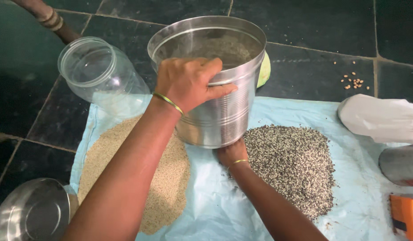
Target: The person sits on the floor and uses their hands to pick up small dark seeds from a pile on a blue cloth, removing debris and transferring the seeds into a metal container. The person repeatedly scoops seeds from the cloth and places them into the container.
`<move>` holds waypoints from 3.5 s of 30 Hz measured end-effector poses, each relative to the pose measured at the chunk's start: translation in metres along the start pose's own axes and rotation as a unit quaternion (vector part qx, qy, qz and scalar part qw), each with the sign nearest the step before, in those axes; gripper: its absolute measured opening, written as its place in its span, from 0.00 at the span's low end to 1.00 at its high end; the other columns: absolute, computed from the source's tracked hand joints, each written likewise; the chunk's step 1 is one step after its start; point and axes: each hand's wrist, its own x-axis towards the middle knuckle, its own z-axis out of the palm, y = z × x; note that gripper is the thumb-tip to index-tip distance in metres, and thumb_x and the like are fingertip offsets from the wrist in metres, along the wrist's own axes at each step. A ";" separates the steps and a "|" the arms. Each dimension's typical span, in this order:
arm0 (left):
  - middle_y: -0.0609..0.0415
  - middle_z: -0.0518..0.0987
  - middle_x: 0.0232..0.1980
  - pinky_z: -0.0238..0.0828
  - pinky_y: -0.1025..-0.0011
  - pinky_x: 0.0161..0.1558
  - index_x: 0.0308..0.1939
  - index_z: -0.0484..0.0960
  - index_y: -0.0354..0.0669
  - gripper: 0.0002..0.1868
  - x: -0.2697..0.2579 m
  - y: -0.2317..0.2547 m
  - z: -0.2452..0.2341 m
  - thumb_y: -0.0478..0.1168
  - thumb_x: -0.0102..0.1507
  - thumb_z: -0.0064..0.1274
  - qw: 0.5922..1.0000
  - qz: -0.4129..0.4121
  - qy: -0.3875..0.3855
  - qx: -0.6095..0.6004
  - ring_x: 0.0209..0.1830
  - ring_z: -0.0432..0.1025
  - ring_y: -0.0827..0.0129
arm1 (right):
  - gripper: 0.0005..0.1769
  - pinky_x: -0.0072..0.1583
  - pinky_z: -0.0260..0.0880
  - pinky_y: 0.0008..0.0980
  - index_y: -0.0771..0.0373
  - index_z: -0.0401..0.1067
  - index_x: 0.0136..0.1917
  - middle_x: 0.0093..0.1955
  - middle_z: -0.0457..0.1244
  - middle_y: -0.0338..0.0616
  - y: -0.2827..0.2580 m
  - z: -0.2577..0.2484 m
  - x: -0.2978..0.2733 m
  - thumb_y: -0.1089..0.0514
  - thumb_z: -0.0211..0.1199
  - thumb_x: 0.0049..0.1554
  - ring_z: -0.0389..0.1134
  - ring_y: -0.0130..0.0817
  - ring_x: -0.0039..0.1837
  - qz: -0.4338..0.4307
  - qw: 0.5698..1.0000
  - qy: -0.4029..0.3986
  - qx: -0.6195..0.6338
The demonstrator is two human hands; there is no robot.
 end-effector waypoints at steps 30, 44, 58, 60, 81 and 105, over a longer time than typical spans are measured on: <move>0.48 0.85 0.42 0.73 0.52 0.42 0.44 0.85 0.56 0.33 0.024 0.037 -0.010 0.76 0.58 0.50 0.933 -0.208 -0.292 0.037 0.42 0.79 0.51 | 0.28 0.80 0.39 0.53 0.63 0.62 0.68 0.70 0.56 0.55 0.123 -0.090 -0.194 0.46 0.54 0.59 0.49 0.53 0.78 0.033 0.972 0.231 0.013; 0.44 0.84 0.40 0.72 0.52 0.45 0.44 0.87 0.54 0.37 0.023 0.007 0.011 0.80 0.56 0.50 0.951 -0.156 -0.263 0.035 0.43 0.78 0.49 | 0.48 0.80 0.35 0.48 0.72 0.44 0.79 0.83 0.37 0.62 -0.068 0.006 -0.159 0.41 0.58 0.59 0.34 0.53 0.85 -0.147 0.966 0.045 0.209; 0.51 0.86 0.38 0.76 0.53 0.36 0.39 0.87 0.46 0.33 0.024 -0.008 0.037 0.72 0.59 0.57 0.987 -0.069 -0.133 -0.059 0.36 0.80 0.55 | 0.55 0.80 0.28 0.48 0.76 0.36 0.81 0.84 0.36 0.63 -0.048 -0.001 -0.049 0.26 0.34 0.63 0.31 0.55 0.85 -0.005 0.999 0.026 0.048; 0.50 0.86 0.37 0.76 0.54 0.37 0.40 0.86 0.46 0.33 0.024 -0.005 0.032 0.73 0.59 0.55 0.982 -0.086 -0.166 -0.029 0.37 0.80 0.56 | 0.51 0.82 0.28 0.50 0.76 0.38 0.82 0.84 0.37 0.65 -0.043 0.003 -0.043 0.29 0.32 0.66 0.32 0.57 0.85 0.004 0.999 0.029 0.038; 0.44 0.84 0.45 0.70 0.52 0.49 0.40 0.88 0.47 0.36 0.022 0.018 0.016 0.76 0.57 0.55 0.966 -0.138 -0.217 0.018 0.51 0.76 0.49 | 0.31 0.71 0.67 0.45 0.68 0.59 0.73 0.72 0.58 0.54 0.076 -0.058 -0.181 0.41 0.42 0.69 0.65 0.45 0.70 0.162 0.577 0.415 0.685; 0.47 0.84 0.40 0.74 0.50 0.42 0.36 0.87 0.47 0.35 0.028 0.006 0.024 0.76 0.55 0.54 0.973 -0.135 -0.187 -0.002 0.42 0.79 0.51 | 0.44 0.82 0.32 0.50 0.78 0.39 0.81 0.85 0.33 0.70 -0.068 0.021 -0.087 0.49 0.51 0.65 0.31 0.63 0.86 0.008 0.957 0.179 0.228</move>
